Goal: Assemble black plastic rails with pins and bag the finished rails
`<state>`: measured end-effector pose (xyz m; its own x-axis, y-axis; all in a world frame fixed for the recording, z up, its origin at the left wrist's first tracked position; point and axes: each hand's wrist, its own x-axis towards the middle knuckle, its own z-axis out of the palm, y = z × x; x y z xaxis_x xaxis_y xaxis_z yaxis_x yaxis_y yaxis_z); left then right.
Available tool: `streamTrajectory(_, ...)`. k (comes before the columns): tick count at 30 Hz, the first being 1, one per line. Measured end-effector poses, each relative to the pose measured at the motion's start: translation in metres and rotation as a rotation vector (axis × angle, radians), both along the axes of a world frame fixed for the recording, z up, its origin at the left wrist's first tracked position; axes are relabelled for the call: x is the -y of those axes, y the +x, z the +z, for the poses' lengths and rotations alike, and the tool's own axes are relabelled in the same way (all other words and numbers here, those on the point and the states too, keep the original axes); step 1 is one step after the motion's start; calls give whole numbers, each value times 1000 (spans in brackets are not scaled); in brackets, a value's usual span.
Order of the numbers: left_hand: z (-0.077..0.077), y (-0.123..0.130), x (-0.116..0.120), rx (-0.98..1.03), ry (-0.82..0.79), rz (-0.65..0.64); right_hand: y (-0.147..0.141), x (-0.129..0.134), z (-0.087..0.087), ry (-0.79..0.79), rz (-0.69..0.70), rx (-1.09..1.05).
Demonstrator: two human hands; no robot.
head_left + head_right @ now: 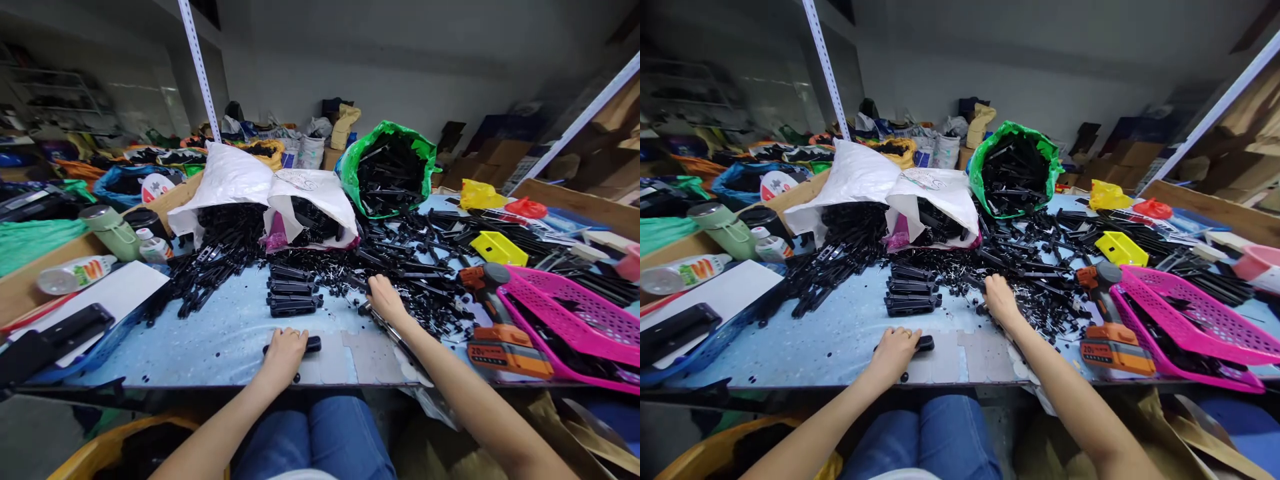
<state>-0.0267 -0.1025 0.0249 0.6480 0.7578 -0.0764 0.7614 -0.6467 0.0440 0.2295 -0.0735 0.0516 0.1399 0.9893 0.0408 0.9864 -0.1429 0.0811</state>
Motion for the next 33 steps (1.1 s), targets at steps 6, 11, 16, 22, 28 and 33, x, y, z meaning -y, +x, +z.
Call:
streamTrajectory(6, -10, -6, -1, 189, -168, -123, -44, 77, -8, -272, 641, -132)
streamTrajectory(11, -8, -4, -5, 270, -234, -165, -62, 89, -21, -278, 722, -91)
streamTrajectory(16, -7, -4, -4, 315, -229, -147, -68, 87, -17, -253, 595, -64)
streamTrajectory(22, -13, -13, 1, 427, -150, -119, -81, 96, -1, -132, 563, 3)
streamTrajectory(28, -15, -17, 3, 515, -99, -189, -82, 87, 15, -137, 688, 69)
streamTrajectory(33, -17, -11, 8, 515, -93, -125, -78, 80, 16, -143, 660, 51)
